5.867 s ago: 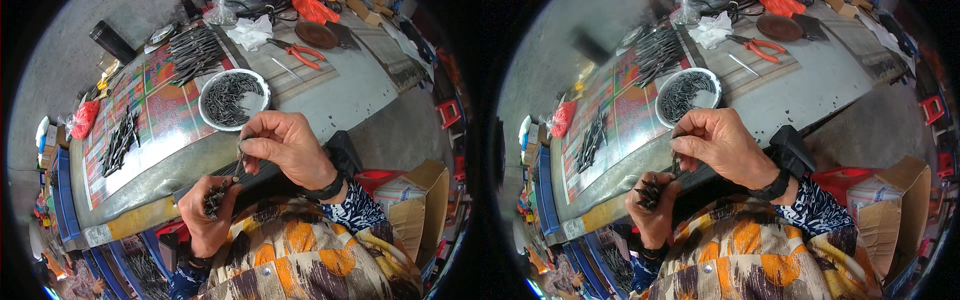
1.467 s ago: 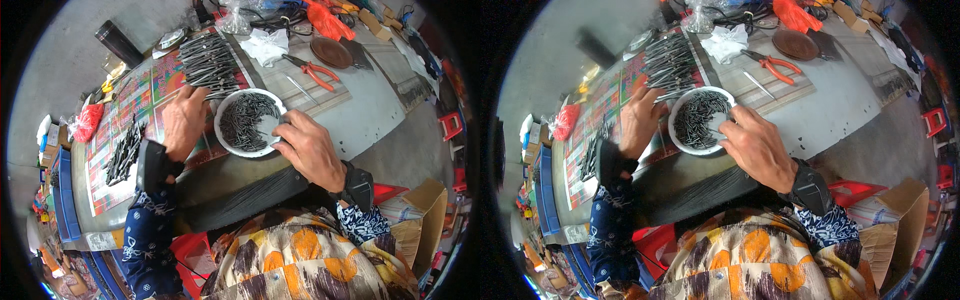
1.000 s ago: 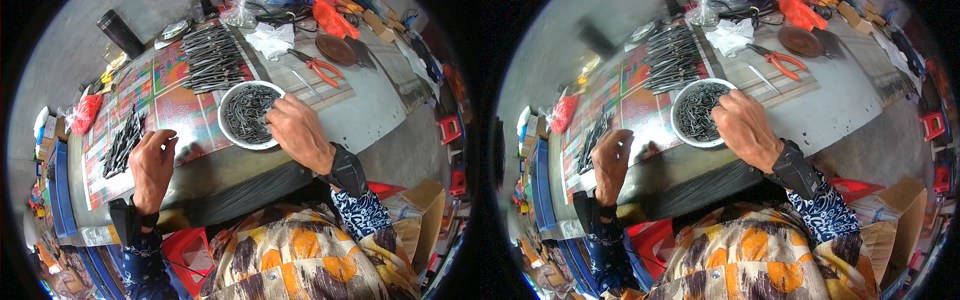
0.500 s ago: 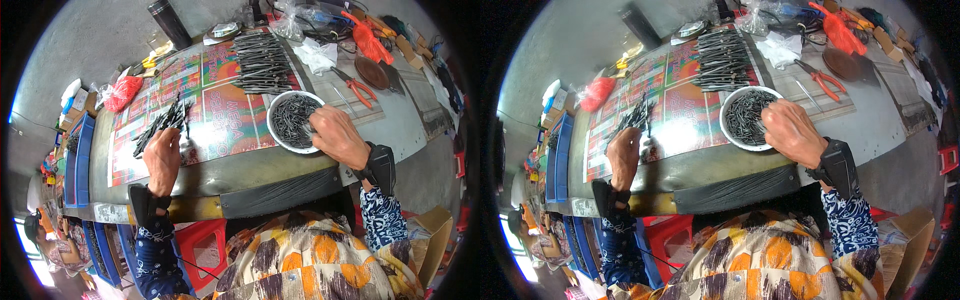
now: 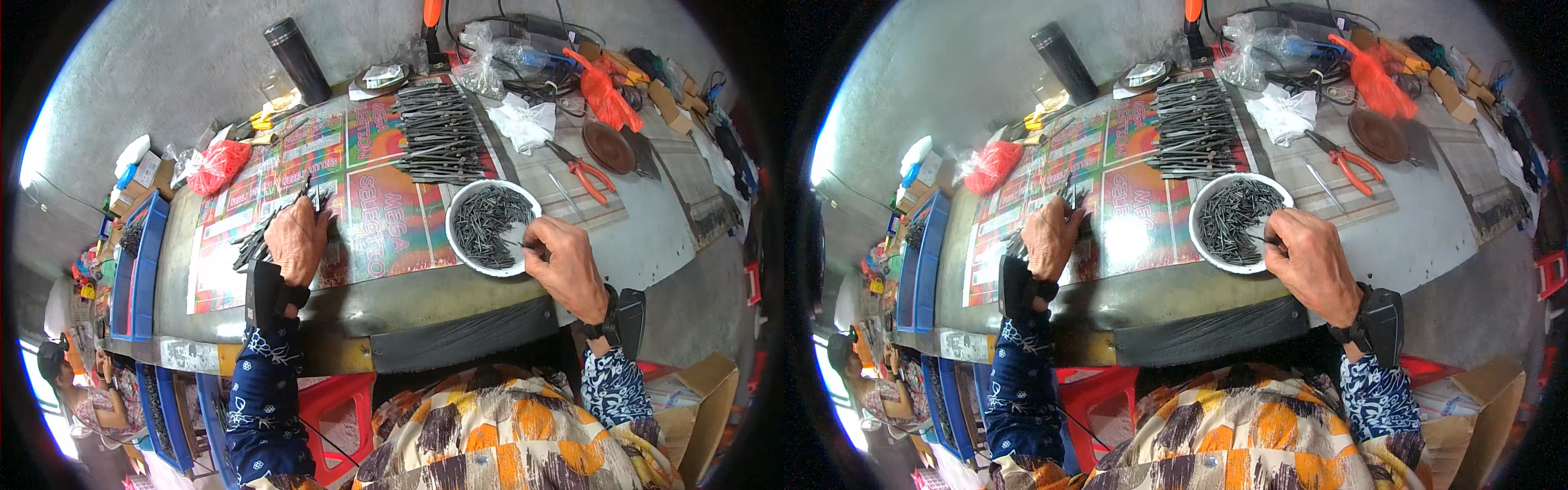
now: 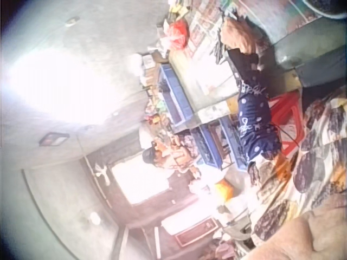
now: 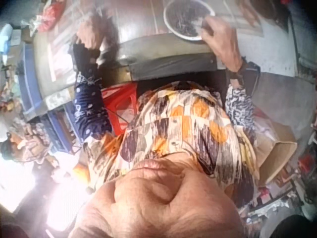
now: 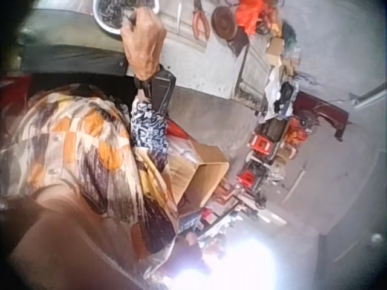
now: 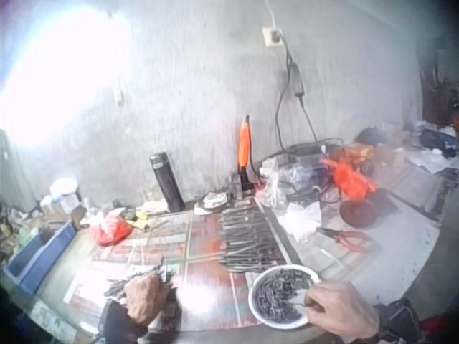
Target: The person repeatedly picks small fasteners from a white bowl and slides them onto thin black rods held in the left hand. The rods are placed on the table after each fastener is added. The process continues throughout the clip with no other tools used.
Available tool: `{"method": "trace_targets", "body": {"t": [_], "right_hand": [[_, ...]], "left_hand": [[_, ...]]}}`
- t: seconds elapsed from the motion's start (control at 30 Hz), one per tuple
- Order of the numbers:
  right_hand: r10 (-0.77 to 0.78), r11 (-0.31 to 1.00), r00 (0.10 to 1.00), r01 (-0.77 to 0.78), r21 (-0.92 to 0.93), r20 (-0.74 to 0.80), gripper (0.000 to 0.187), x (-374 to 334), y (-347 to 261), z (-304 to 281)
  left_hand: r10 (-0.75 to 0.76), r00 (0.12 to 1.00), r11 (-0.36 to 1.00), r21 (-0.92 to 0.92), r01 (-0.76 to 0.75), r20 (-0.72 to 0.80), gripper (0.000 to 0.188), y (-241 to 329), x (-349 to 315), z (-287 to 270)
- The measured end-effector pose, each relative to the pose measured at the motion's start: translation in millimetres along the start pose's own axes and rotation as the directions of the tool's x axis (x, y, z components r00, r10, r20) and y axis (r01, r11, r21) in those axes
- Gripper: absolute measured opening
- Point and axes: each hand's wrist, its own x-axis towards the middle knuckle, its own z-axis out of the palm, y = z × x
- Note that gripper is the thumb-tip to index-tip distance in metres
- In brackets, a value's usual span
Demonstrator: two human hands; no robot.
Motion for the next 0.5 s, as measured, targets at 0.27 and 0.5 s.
{"method": "trace_targets", "body": {"t": [0.27, 0.5], "right_hand": [[0.104, 0.959, 0.994, -0.106, 0.264, 0.023, 0.013, -6.9, -5.9, -4.9], [0.277, 0.691, 0.951, -0.296, 0.66, 0.136, 0.013, -14.7, -1.5, -6.3]], "left_hand": [[-0.043, 0.999, 0.995, -0.092, 0.042, -0.015, 0.02, 4.0, 2.4, 2.7], [-0.012, 0.966, 0.685, -0.701, 0.196, 0.259, 0.007, 60.2, -33.5, -42.0]]}}
